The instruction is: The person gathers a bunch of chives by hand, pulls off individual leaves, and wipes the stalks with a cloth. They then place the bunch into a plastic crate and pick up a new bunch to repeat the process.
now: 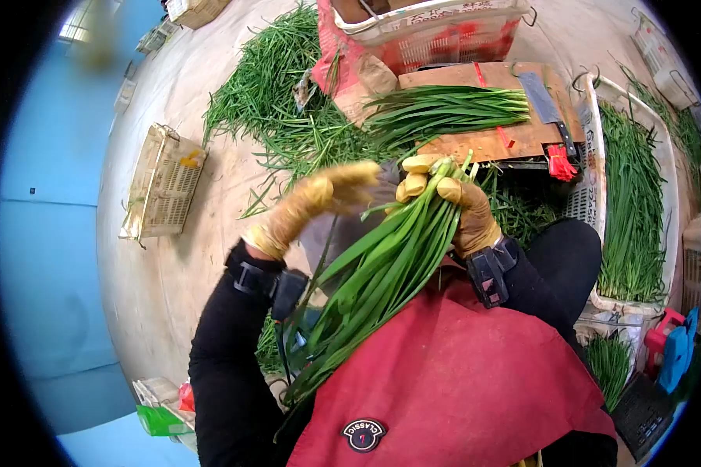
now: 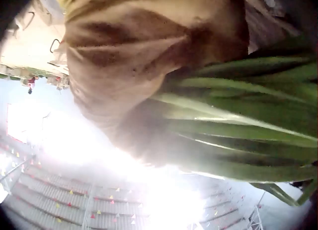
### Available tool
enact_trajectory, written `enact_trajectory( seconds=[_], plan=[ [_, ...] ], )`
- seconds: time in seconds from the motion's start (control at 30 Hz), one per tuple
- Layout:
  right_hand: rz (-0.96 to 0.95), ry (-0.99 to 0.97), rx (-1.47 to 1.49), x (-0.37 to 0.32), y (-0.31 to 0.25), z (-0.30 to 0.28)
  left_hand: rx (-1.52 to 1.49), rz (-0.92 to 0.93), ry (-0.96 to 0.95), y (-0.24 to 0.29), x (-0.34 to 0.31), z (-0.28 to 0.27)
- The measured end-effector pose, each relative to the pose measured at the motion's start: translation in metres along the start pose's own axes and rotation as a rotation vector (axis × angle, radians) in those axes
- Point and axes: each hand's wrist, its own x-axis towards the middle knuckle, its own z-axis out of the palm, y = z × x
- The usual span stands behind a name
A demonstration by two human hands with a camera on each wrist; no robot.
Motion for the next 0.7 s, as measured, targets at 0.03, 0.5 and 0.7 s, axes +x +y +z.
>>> enact_trajectory(
  seconds=[0.03, 0.5, 0.7],
  plan=[
    [0.004, -0.015, -0.035, -0.004, -0.004, -0.001, -0.202, -0.024, -0.091, -0.004, 0.002, 0.030],
    [-0.128, 0.006, -0.698, -0.002, -0.061, -0.028, -1.003, -0.276, -0.087, -0.045, -0.002, 0.087],
    [-0.171, -0.017, -0.958, -0.013, -0.050, -0.048, -0.943, -0.326, -0.096, -0.041, -0.005, 0.092]
  ],
)
